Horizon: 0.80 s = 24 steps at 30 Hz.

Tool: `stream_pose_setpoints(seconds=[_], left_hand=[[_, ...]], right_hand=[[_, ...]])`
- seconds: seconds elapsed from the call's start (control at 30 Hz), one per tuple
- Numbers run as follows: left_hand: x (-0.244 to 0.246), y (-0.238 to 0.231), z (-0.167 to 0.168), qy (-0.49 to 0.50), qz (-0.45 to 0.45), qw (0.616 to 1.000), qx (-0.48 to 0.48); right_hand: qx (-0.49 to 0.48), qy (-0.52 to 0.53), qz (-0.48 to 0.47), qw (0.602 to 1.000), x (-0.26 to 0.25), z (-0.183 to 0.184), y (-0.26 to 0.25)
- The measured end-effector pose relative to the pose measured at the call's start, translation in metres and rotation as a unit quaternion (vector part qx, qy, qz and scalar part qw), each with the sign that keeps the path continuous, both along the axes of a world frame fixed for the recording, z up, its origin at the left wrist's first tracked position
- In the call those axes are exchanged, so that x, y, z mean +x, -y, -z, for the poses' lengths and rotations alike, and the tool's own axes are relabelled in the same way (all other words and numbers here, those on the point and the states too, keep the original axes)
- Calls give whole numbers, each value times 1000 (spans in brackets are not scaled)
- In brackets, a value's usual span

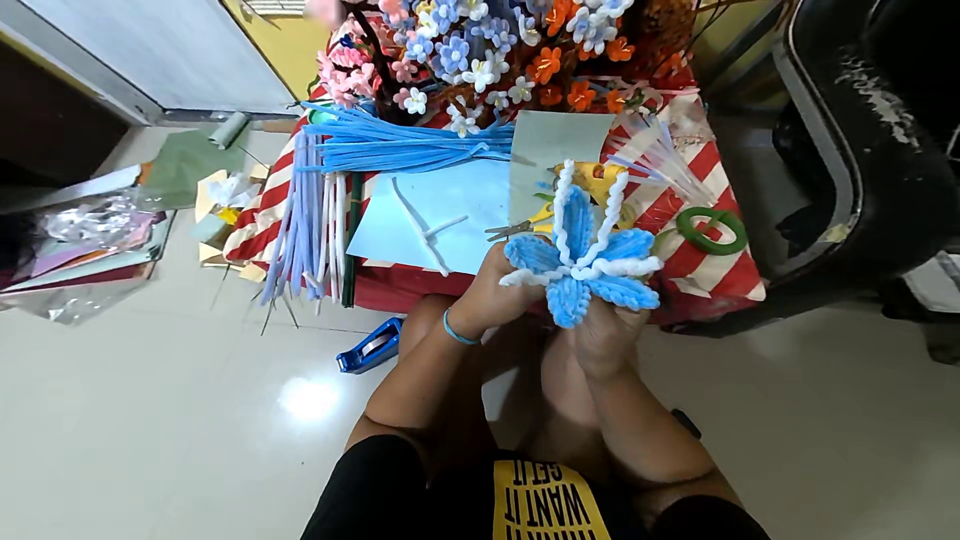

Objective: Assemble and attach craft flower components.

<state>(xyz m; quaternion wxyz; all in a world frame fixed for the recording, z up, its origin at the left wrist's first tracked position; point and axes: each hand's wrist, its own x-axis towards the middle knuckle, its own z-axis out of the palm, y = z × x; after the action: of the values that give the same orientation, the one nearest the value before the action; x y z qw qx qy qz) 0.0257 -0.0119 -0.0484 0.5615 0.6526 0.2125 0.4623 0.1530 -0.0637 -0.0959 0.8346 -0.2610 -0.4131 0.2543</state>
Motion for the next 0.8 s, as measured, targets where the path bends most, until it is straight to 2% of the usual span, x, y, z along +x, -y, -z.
stream_pose_setpoints(seconds=[0.17, 0.27, 0.37, 0.47, 0.67, 0.8], left_hand=[[0, -7, 0, 0, 18, 999, -35], [0, -18, 6, 36, 69, 994, -77], [0, -26, 10, 82, 124, 975, -168], [-2, -35, 18, 151, 194, 945, -214], [-3, -41, 24, 202, 225, 924, -235], [-4, -43, 27, 187, 266, 915, -238]], right_hand=[[-23, 38, -17, 999, 5, 0, -7], [-39, 70, -18, 997, 8, 2, -11], [-47, 96, -6, 994, 11, 6, -12], [-65, 105, -5, 992, 14, 7, -12], [-121, 192, -130, 965, 11, 3, -9], [-122, 163, -198, 959, 9, 1, -4]])
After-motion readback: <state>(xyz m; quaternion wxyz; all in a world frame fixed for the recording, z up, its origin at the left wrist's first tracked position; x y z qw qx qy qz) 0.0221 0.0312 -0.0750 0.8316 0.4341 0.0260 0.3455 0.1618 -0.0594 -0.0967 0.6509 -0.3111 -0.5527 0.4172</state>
